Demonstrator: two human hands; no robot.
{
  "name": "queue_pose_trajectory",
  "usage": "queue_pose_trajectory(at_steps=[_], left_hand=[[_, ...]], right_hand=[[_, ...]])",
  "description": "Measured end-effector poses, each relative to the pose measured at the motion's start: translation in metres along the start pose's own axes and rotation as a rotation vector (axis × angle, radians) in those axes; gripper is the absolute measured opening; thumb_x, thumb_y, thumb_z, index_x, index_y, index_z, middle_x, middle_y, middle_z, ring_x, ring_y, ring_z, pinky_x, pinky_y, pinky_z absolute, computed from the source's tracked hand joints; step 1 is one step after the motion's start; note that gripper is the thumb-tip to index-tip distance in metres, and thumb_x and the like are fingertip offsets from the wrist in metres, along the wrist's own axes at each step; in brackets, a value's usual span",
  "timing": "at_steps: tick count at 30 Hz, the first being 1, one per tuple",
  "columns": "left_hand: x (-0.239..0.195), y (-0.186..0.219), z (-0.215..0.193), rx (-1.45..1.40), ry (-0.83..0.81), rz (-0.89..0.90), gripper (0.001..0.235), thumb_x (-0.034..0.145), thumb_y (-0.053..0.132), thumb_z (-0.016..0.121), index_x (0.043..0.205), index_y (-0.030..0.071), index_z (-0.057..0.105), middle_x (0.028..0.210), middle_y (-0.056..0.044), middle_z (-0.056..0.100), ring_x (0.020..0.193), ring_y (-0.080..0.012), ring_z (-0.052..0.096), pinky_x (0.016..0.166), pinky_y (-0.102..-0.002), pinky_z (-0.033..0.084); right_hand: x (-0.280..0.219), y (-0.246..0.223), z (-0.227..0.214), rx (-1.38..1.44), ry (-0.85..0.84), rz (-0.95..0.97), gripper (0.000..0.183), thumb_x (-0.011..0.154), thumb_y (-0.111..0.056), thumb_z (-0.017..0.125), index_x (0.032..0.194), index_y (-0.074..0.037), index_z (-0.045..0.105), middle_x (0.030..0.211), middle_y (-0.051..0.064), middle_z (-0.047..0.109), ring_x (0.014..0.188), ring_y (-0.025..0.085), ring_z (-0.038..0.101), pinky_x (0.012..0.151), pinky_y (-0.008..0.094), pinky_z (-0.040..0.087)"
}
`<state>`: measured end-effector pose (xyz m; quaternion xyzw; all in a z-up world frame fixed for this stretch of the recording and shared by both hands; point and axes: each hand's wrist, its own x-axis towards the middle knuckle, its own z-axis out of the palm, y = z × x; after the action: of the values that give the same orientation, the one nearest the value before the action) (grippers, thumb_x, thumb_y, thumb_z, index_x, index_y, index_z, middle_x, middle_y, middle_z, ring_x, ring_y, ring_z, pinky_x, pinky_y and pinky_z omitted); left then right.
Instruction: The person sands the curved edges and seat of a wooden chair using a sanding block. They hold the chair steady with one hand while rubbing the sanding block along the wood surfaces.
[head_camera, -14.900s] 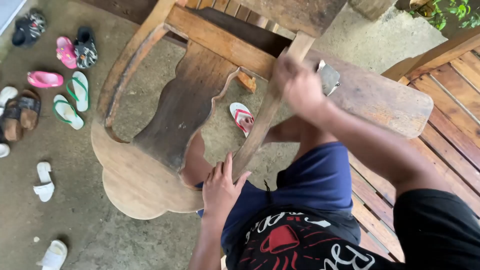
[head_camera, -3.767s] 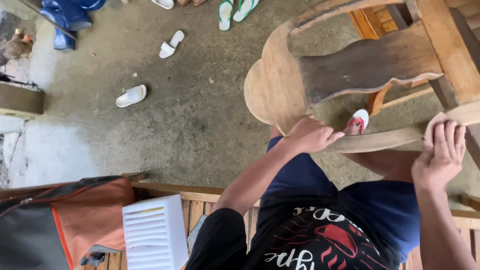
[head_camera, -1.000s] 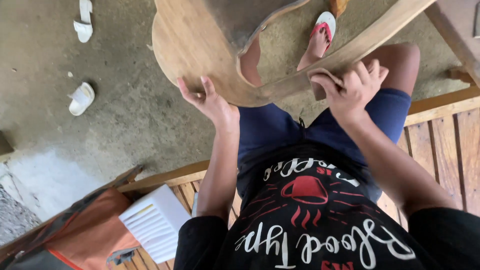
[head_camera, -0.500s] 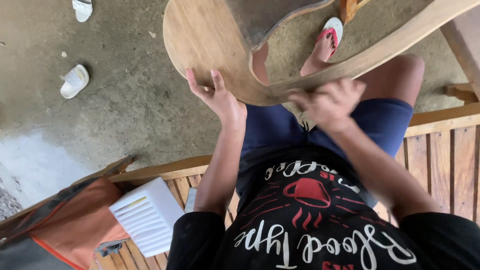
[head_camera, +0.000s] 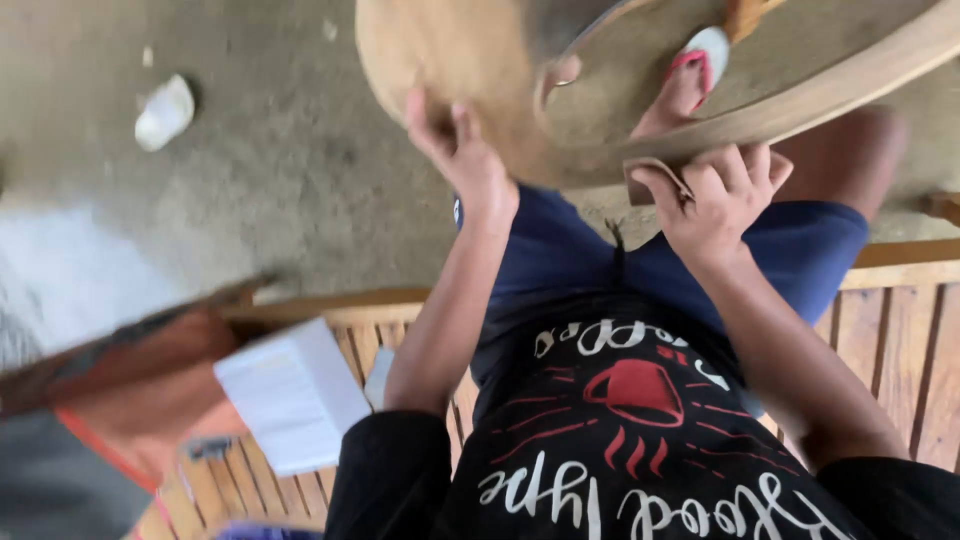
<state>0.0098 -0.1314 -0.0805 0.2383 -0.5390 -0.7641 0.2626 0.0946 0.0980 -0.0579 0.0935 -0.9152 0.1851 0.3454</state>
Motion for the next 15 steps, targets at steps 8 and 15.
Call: queue_pose_trajectory(at_steps=[8, 15], left_hand=[[0.005, 0.064, -0.005, -0.065, -0.197, -0.444, 0.065, 0.096, 0.006, 0.056, 0.153, 0.02, 0.03, 0.15, -0.013, 0.042, 0.129, -0.0238, 0.049, 0.105, -0.04, 0.047], [0.01, 0.082, -0.033, 0.339, -0.453, -0.343, 0.066, 0.09, 0.043, 0.065, 0.148, 0.019, 0.045, 0.097, -0.004, 0.036, 0.066, -0.0068, 0.041, 0.092, -0.051, 0.071]], right_hand=[[-0.029, 0.06, -0.024, -0.168, -0.226, 0.267, 0.028, 0.113, -0.011, 0.067, 0.094, -0.021, 0.086, 0.088, -0.001, 0.071, 0.093, 0.025, 0.065, 0.088, 0.038, 0.043], [0.018, 0.015, -0.009, -0.55, -0.521, 0.016, 0.056, 0.119, -0.071, 0.061, 0.093, -0.023, 0.073, 0.1, 0.009, 0.065, 0.098, 0.034, 0.053, 0.074, 0.044, 0.037]])
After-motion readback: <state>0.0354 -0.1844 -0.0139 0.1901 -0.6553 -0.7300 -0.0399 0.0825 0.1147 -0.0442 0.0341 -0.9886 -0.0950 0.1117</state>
